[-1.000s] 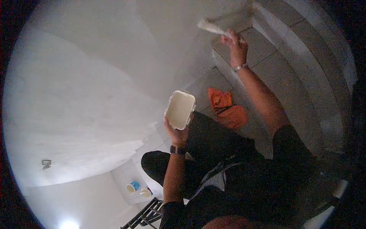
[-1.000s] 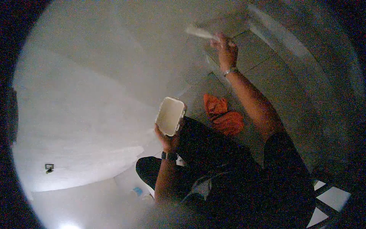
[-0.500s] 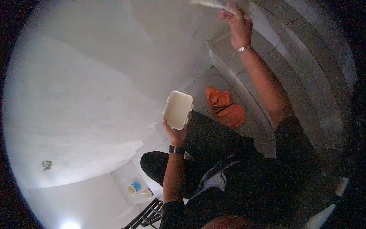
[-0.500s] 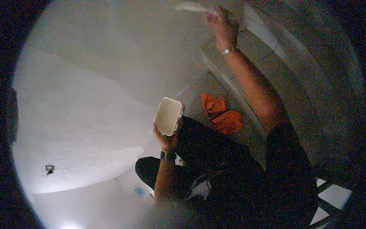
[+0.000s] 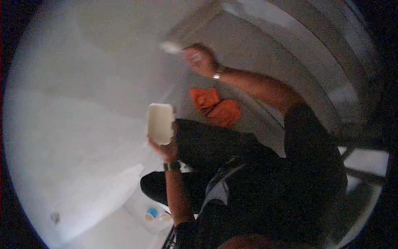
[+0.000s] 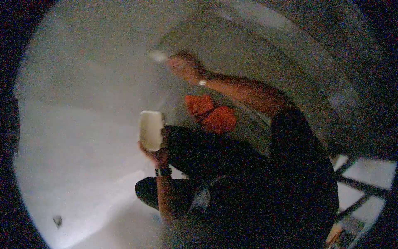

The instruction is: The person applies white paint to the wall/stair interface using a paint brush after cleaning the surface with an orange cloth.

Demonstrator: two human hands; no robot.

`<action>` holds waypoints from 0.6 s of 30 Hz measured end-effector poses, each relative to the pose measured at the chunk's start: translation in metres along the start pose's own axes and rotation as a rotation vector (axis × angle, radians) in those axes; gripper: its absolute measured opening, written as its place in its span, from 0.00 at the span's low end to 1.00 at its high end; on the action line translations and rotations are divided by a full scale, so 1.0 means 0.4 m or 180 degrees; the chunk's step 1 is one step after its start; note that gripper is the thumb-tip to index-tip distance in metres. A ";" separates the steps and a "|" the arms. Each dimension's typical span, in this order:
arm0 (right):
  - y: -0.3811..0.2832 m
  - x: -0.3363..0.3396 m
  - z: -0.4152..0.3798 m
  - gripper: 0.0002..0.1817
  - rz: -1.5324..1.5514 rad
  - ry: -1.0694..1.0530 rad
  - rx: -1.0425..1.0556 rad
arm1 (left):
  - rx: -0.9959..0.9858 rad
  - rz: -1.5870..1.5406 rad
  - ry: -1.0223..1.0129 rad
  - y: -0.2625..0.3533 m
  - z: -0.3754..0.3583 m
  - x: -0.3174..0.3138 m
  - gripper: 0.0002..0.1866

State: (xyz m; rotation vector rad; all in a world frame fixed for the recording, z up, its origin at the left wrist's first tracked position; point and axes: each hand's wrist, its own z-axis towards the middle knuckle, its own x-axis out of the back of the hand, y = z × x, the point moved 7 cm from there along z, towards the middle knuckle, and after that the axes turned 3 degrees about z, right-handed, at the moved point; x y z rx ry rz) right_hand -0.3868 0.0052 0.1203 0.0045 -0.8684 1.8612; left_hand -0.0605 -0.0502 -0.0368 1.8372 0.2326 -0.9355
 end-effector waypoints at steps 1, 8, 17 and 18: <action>-0.137 0.011 0.046 0.11 0.0245 -0.0717 0.0993 | 0.0318 -0.0660 -0.0101 0.017 -0.038 -0.077 0.35; -0.318 -0.023 0.115 0.13 0.0388 -0.1545 0.2543 | -0.0199 0.0195 0.0236 0.046 -0.053 -0.091 0.35; -0.072 0.150 0.098 0.09 0.2126 0.1318 -0.0812 | 0.0083 -0.0404 -0.0073 0.033 -0.038 -0.111 0.34; -0.059 0.159 0.080 0.10 0.2329 0.1566 -0.1003 | 0.0095 -0.0383 -0.0059 0.033 -0.039 -0.106 0.34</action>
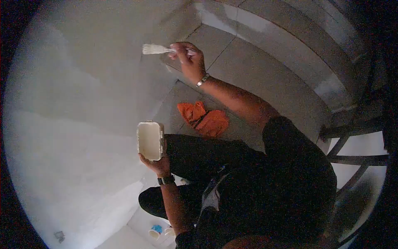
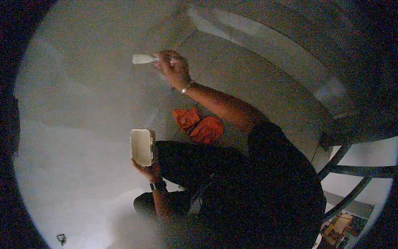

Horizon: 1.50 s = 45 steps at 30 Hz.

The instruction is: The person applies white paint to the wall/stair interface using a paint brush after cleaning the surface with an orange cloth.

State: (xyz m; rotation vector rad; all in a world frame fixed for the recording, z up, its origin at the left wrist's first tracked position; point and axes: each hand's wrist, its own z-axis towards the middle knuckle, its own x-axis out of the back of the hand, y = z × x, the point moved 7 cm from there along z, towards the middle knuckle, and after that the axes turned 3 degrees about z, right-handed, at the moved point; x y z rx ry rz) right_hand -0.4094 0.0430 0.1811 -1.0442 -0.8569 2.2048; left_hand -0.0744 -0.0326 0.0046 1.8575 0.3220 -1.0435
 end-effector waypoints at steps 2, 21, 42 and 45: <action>0.016 0.032 -0.002 0.12 -0.0102 0.0072 0.0066 | 0.0001 0.0015 0.0023 0.001 -0.001 -0.007 0.34; 0.150 -0.057 0.116 0.16 -0.0959 -0.0042 0.0056 | 0.0039 0.0232 0.0113 -0.003 0.010 0.032 0.35; 0.323 0.122 -0.004 0.15 -0.1951 0.0208 0.0409 | 0.0074 0.0250 0.0050 0.004 0.000 -0.003 0.37; 0.182 0.010 0.098 0.16 -0.1079 0.0182 0.0052 | 0.0067 0.0216 0.0018 0.003 -0.003 0.000 0.36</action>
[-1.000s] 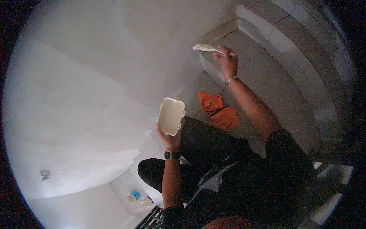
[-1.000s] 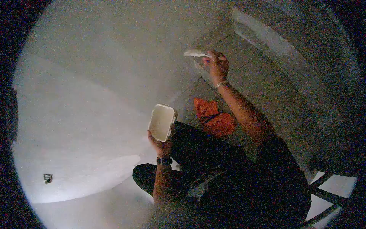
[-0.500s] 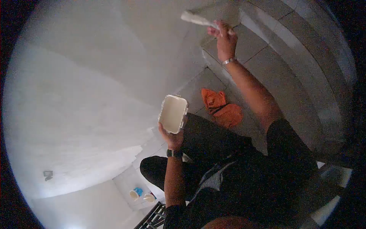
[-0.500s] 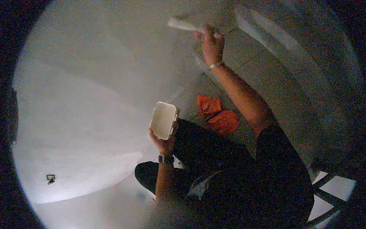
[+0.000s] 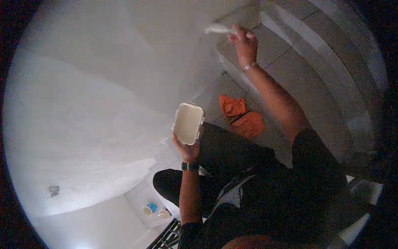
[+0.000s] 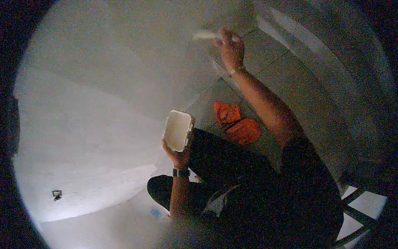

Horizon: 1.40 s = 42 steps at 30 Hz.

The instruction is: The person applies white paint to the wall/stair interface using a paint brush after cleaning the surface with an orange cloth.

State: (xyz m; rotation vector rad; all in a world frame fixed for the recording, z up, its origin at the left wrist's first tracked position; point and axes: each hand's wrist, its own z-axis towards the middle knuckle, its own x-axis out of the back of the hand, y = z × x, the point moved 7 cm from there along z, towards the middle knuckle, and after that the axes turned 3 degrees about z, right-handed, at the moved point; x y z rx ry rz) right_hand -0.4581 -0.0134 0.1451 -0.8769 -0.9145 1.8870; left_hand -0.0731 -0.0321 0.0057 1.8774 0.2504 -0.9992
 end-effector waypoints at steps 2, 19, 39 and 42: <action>-0.130 -0.039 0.042 0.16 0.0547 0.0016 -0.0518 | 0.0003 -0.0101 0.0047 0.000 -0.001 0.001 0.36; 0.168 0.094 -0.097 0.14 0.0726 0.0536 -0.1267 | 0.0151 -0.0007 -0.0013 -0.005 -0.001 -0.015 0.37; 0.132 0.081 -0.143 0.12 0.0096 0.0230 -0.1215 | 0.0027 0.0064 0.0151 0.010 -0.016 -0.039 0.36; 0.067 0.077 -0.127 0.13 0.0757 0.0458 -0.1227 | 0.0104 0.0131 0.0056 0.009 -0.015 -0.035 0.36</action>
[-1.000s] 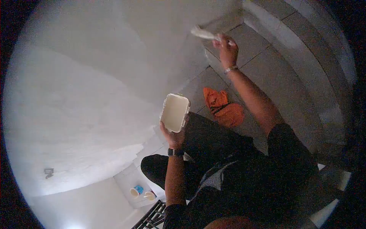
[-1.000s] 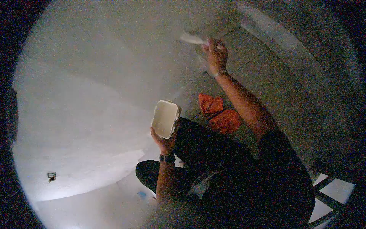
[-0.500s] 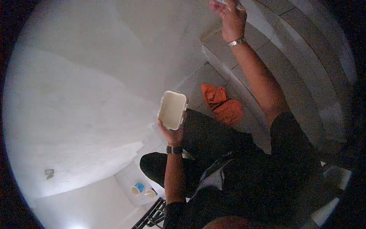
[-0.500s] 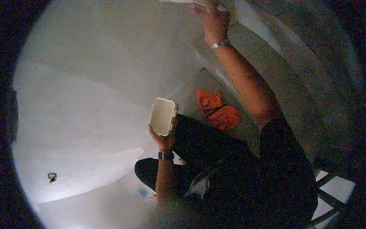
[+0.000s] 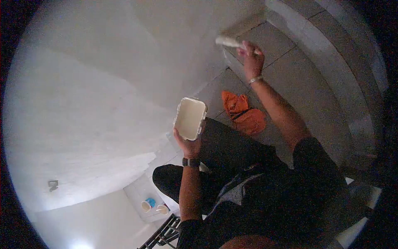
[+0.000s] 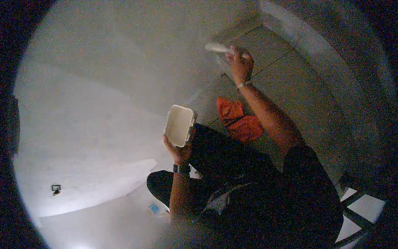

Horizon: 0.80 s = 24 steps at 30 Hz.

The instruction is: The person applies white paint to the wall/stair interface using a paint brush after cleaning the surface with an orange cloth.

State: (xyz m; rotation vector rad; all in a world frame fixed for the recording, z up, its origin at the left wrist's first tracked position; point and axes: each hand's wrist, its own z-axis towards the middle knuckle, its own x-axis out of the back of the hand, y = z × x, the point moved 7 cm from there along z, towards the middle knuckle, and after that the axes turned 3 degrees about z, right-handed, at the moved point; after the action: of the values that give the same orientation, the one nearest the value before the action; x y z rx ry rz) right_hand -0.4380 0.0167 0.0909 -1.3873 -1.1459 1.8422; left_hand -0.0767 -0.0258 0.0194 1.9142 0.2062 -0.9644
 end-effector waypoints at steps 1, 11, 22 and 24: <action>-0.045 -0.027 0.000 0.13 -0.0006 0.0004 -0.0011 | 0.0084 0.0034 -0.0032 -0.004 0.000 0.004 0.36; -0.036 -0.093 -0.014 0.14 -0.0164 -0.0386 0.0611 | -0.0756 0.1765 0.0199 0.037 -0.013 -0.025 0.36; -0.165 -0.110 0.018 0.14 0.0419 -0.0374 0.1106 | -0.0015 -0.0113 0.0129 0.005 0.007 -0.007 0.38; -0.193 -0.141 0.034 0.14 0.0394 -0.0466 0.1265 | -0.0094 0.0011 0.0065 0.003 0.012 -0.003 0.38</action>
State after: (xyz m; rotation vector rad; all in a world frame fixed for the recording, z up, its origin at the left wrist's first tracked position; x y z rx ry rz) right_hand -0.4382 0.0030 0.1865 -1.1299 -0.7164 2.1463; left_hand -0.0796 -0.0301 0.0201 1.8974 0.2278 -0.9351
